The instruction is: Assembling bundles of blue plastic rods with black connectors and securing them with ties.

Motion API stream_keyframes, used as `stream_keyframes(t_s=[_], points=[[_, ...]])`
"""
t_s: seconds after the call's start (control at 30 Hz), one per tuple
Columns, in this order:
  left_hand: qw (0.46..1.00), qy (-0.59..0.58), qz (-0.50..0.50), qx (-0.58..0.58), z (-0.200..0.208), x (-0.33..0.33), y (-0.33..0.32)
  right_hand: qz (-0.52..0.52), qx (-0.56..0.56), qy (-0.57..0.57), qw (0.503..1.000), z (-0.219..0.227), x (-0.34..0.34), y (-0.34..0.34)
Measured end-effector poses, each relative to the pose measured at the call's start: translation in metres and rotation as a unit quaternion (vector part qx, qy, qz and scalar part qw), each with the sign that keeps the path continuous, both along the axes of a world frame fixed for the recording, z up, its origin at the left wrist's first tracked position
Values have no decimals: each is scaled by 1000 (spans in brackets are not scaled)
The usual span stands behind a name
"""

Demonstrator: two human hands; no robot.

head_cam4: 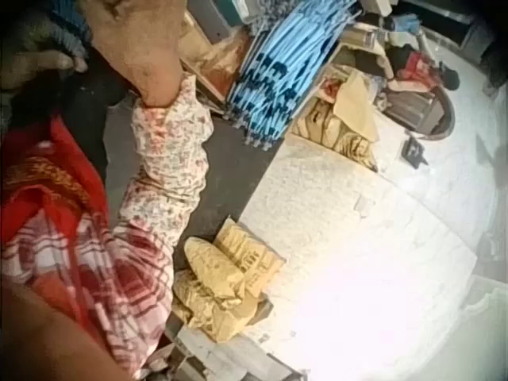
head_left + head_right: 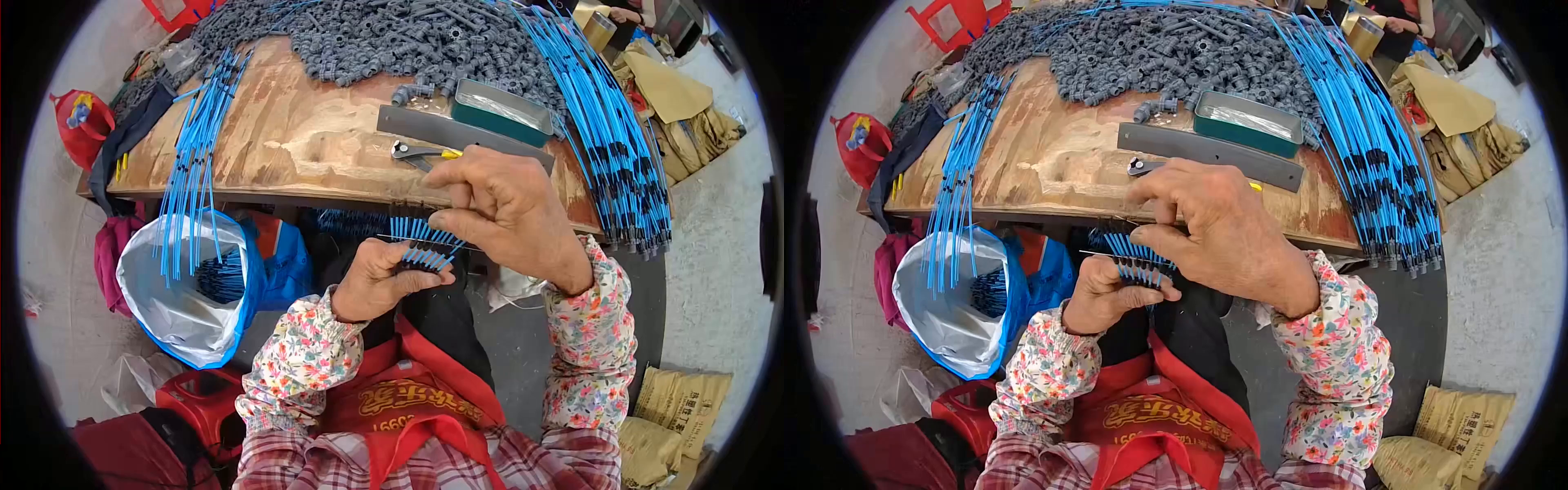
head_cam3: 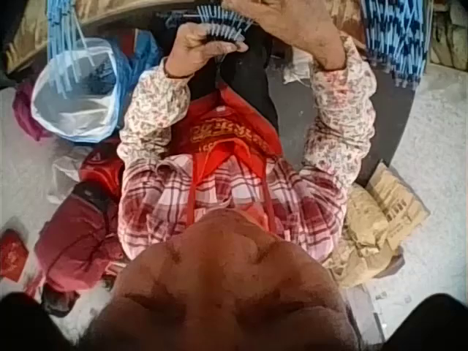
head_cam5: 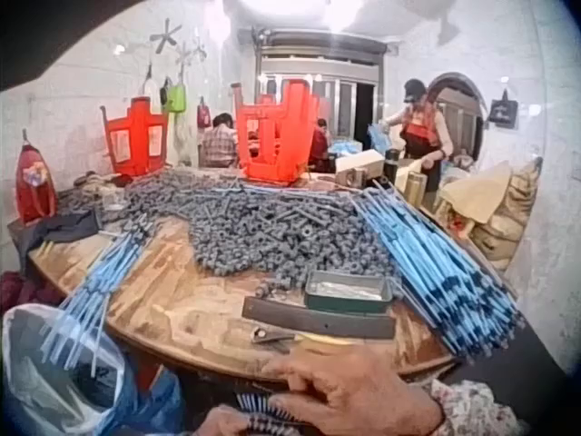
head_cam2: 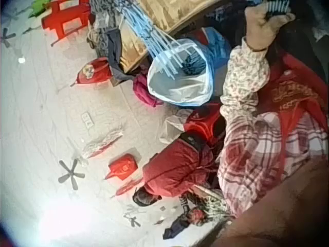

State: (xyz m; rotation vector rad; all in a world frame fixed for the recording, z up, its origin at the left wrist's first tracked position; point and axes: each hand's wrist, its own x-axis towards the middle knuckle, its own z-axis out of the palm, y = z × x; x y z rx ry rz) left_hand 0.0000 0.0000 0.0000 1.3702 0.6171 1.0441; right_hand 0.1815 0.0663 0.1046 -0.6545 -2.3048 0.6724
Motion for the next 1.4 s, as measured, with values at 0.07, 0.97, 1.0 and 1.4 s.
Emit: stream_keyframes(t_s=[0.07, 0.97, 1.0, 1.4], points=[[999, -34, -6, -28, 0, 1, -1, 6, 24, 8, 1000, -3, -2, 0], [995, -69, 12, -73, -7, -1, 1, -5, 84, -10, 996, -6, -7, 0], [995, -69, 13, -72, -7, 0, 2, -8, 83, -11, 996, -6, -6, 0], [994, -74, 12, -82, -4, 2, 2, 17, 79, -1, 997, -4, -3, 3]])
